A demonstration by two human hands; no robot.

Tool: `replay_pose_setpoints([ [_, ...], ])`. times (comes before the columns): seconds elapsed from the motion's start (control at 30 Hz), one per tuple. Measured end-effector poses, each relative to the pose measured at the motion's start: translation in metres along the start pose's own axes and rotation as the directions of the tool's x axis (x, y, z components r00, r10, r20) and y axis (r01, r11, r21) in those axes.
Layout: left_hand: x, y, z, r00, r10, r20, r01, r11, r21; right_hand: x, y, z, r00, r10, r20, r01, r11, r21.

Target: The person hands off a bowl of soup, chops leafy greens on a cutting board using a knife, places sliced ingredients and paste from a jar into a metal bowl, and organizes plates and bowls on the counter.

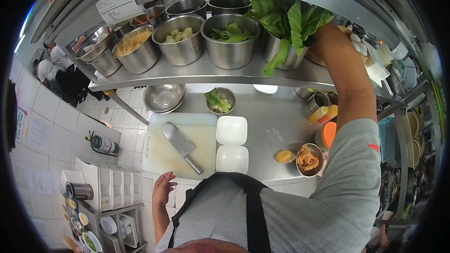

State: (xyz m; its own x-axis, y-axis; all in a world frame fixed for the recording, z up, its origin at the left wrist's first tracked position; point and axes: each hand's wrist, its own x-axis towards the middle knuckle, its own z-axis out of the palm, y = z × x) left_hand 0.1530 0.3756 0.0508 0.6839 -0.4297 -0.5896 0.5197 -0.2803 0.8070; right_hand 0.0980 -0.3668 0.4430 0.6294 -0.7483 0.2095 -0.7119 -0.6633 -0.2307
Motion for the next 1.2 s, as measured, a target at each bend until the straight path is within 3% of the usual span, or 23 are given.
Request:
replay_pose_setpoints([
  [0.17, 0.003, 0.002, -0.004, 1.0, -0.016, 0.018, 0.016, 1.0, 0.013, -0.008, 0.01, -0.011, 0.995, 0.048, -0.088, -0.023, 0.964, 0.265],
  [0.27, 0.011, 0.016, 0.0, 0.998, -0.015, 0.064, 0.012, 0.999, 0.043, -0.027, 0.025, -0.024, 0.981, 0.111, -0.162, 0.003, 0.817, 0.576],
  [0.33, 0.022, 0.032, 0.012, 0.99, 0.02, 0.141, -0.035, 0.994, 0.099, -0.048, 0.037, -0.038, 0.966, 0.161, -0.201, 0.058, 0.624, 0.779],
  [0.43, 0.062, 0.052, 0.041, 0.953, 0.081, 0.292, -0.129, 0.98, 0.151, -0.095, 0.058, -0.042, 0.941, 0.245, -0.235, 0.188, 0.202, 0.961],
  [0.53, 0.109, 0.083, 0.097, 0.889, 0.144, 0.435, -0.193, 0.979, 0.07, -0.156, 0.07, -0.033, 0.898, 0.353, -0.264, 0.344, -0.184, 0.921],
  [0.57, 0.12, 0.105, 0.118, 0.896, 0.085, 0.437, -0.169, 0.973, 0.156, -0.185, 0.069, -0.026, 0.863, 0.413, -0.291, 0.414, -0.247, 0.876],
  [0.63, 0.161, 0.121, 0.156, 0.897, 0.108, 0.428, -0.192, 0.969, 0.158, -0.258, 0.05, 0.004, 0.72, 0.576, -0.387, 0.573, -0.18, 0.799],
  [0.67, 0.186, 0.125, 0.174, 0.91, 0.137, 0.392, -0.22, 0.96, 0.175, -0.295, 0.028, 0.03, 0.612, 0.656, -0.441, 0.587, -0.004, 0.809],
  [0.7, 0.211, 0.126, 0.189, 0.92, 0.163, 0.357, -0.244, 0.95, 0.196, -0.327, 0.017, 0.066, 0.57, 0.632, -0.525, 0.572, 0.153, 0.806],
  [0.73, 0.234, 0.129, 0.204, 0.943, 0.172, 0.283, -0.248, 0.934, 0.257, -0.356, 0.025, 0.111, 0.673, 0.512, -0.533, 0.538, 0.155, 0.829],
  [0.77, 0.255, 0.13, 0.218, 0.959, 0.187, 0.214, -0.25, 0.914, 0.319, -0.379, 0.006, 0.161, 0.73, 0.546, -0.412, 0.494, -0.005, 0.869],
  [0.8, 0.276, 0.126, 0.224, 0.958, 0.179, 0.226, -0.248, 0.91, 0.332, -0.382, -0.011, 0.2, 0.799, 0.486, -0.353, 0.328, 0.138, 0.934],
  [0.83, 0.299, 0.122, 0.229, 0.965, 0.151, 0.216, -0.223, 0.905, 0.362, -0.378, -0.033, 0.227, 0.856, 0.507, -0.105, -0.012, 0.221, 0.975],
  [0.87, 0.317, 0.121, 0.235, 0.969, 0.127, 0.21, -0.203, 0.898, 0.391, -0.371, -0.04, 0.269, 0.908, 0.417, -0.041, -0.105, 0.321, 0.941],
  [0.93, 0.331, 0.122, 0.248, 0.966, 0.083, 0.246, -0.179, 0.898, 0.401, -0.336, -0.057, 0.345, 0.949, 0.312, -0.053, -0.093, 0.435, 0.896],
  [1.0, 0.328, 0.129, 0.254, 0.956, -0.022, 0.292, -0.104, 0.907, 0.409, -0.306, -0.069, 0.372, 0.99, 0.118, -0.075, -0.024, 0.671, 0.741],
  [1.03, 0.329, 0.128, 0.256, 0.949, -0.026, 0.313, -0.105, 0.913, 0.394, -0.298, -0.067, 0.379, 0.988, 0.139, -0.071, -0.039, 0.663, 0.748],
  [1.1, 0.33, 0.127, 0.261, 0.948, -0.057, 0.312, -0.068, 0.925, 0.375, -0.284, -0.06, 0.39, 0.984, 0.067, -0.168, 0.05, 0.79, 0.612],
  [1.13, 0.332, 0.124, 0.262, 0.947, -0.075, 0.311, -0.034, 0.943, 0.331, -0.275, -0.048, 0.398, 0.983, 0.079, -0.166, 0.043, 0.782, 0.622],
  [1.2, 0.336, 0.122, 0.264, 0.95, -0.068, 0.304, -0.041, 0.94, 0.338, -0.246, -0.012, 0.407, 0.939, 0.309, -0.152, -0.132, 0.731, 0.67],
])
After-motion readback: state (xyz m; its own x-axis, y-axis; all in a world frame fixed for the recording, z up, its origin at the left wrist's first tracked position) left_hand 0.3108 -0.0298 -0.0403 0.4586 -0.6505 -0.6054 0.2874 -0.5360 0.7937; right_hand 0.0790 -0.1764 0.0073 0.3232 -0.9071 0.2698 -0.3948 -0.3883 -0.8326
